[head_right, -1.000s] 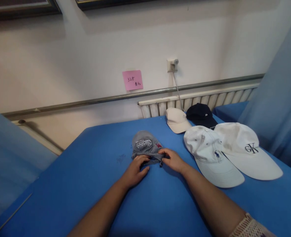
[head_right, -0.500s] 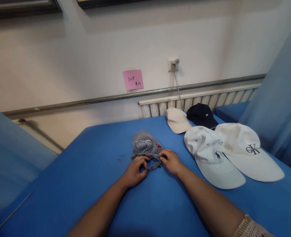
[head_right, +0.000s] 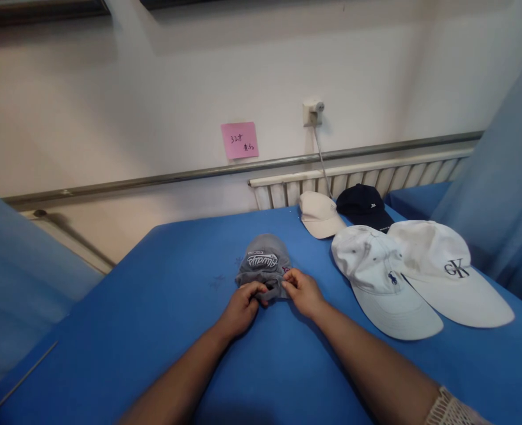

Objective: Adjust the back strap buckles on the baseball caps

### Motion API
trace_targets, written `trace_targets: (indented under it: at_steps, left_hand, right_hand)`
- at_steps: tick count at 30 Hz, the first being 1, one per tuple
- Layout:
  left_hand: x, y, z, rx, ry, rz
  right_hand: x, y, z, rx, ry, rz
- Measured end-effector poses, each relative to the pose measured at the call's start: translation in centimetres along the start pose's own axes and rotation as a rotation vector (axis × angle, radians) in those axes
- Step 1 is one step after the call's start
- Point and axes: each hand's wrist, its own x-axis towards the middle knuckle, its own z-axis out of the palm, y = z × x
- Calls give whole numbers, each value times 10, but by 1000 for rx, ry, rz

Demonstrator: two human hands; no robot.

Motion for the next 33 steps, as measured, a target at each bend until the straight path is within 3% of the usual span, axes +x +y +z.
trace_targets:
  at_steps: [4, 8, 16, 21, 24, 33]
  left_hand:
    - [-2, 7, 1, -179, 33, -70]
    - [0, 7, -1, -149, 63, -68]
    - [1, 8, -3, -231, 7, -96]
    - [3, 5, -2, -386, 46, -155]
    - [4, 2, -1, -448, 50, -180]
    - [2, 4, 0, -211, -29, -98]
  right_hand:
    - [0, -8, 0, 84, 42, -20]
    - [-2, -15, 2, 194, 27, -23]
    - [-6, -9, 9, 177, 11, -18]
    - [-17, -34, 5, -96, 54, -304]
    - [-26, -49, 5, -232, 14, -430]
    - [-23, -38, 9, -221, -27, -337]
